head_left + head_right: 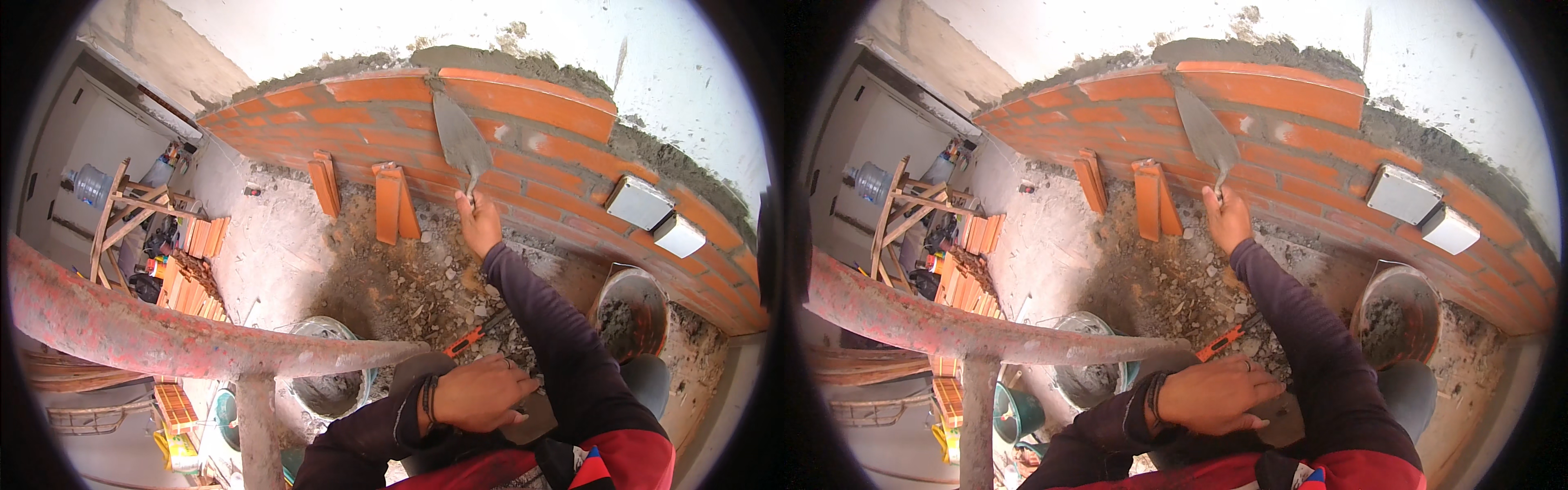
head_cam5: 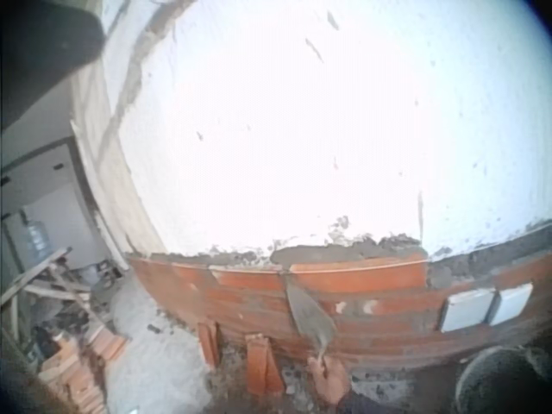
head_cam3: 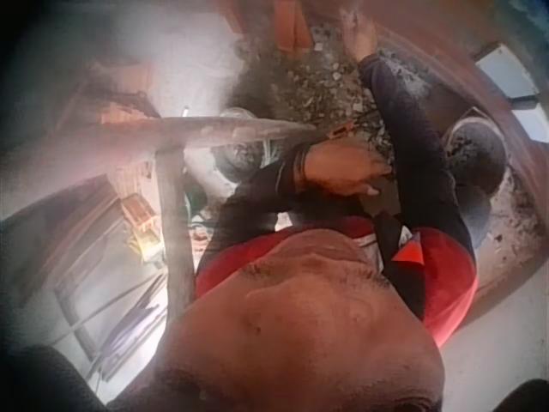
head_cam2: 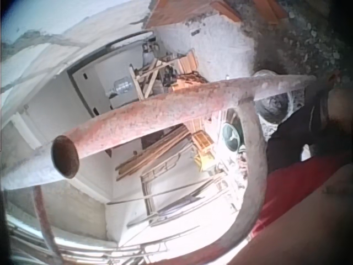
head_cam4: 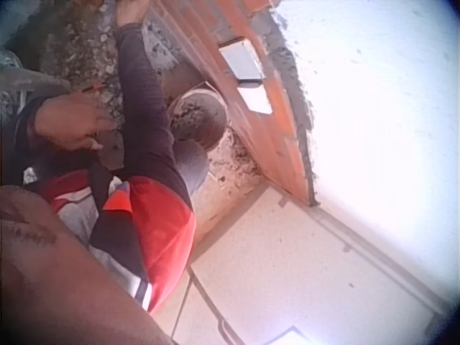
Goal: The person applies mortar to a brick using a trowel and then presses it into place on a partially constructed wall.
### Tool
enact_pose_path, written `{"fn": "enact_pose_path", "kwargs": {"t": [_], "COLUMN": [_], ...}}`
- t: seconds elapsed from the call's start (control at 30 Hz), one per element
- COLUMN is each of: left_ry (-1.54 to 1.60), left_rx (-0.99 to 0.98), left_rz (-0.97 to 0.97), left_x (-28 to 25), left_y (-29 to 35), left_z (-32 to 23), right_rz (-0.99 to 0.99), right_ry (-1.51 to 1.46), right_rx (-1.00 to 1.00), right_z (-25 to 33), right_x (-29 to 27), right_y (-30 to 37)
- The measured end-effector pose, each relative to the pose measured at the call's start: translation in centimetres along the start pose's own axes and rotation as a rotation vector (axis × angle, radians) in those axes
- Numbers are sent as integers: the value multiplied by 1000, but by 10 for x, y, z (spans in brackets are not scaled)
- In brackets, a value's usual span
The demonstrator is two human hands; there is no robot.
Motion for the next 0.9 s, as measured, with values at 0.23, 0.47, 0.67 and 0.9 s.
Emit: {"fn": "enact_pose_path", "kwargs": {"t": [0.23,0.47,0.67,0.9], "left_ry": [-12,4,-12,-13], "left_rx": [-1,-17,7,26], "left_rz": [30,54,12,0], "left_x": [-2,-4,-2,-3], "left_y": [-2,-2,0,-1], "left_z": [-1,-1,1,-1], "right_rz": [-72,-143,-116,-27], "right_ry": [54,-69,-89,-23], "right_rx": [-67,-47,-13,-13], "right_z": [42,32,15,31], "right_x": [-6,7,4,-7], "right_y": [5,-6,9,8]}}
Point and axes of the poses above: each hand's wrist, its own y-axis away from the middle knuckle, its own x-axis out of the palm, z = x × y, the point moved 6 cm from there along -y, towards the middle knuckle, and after that the axes turned 11 degrees about x, right-handed, at the moved point
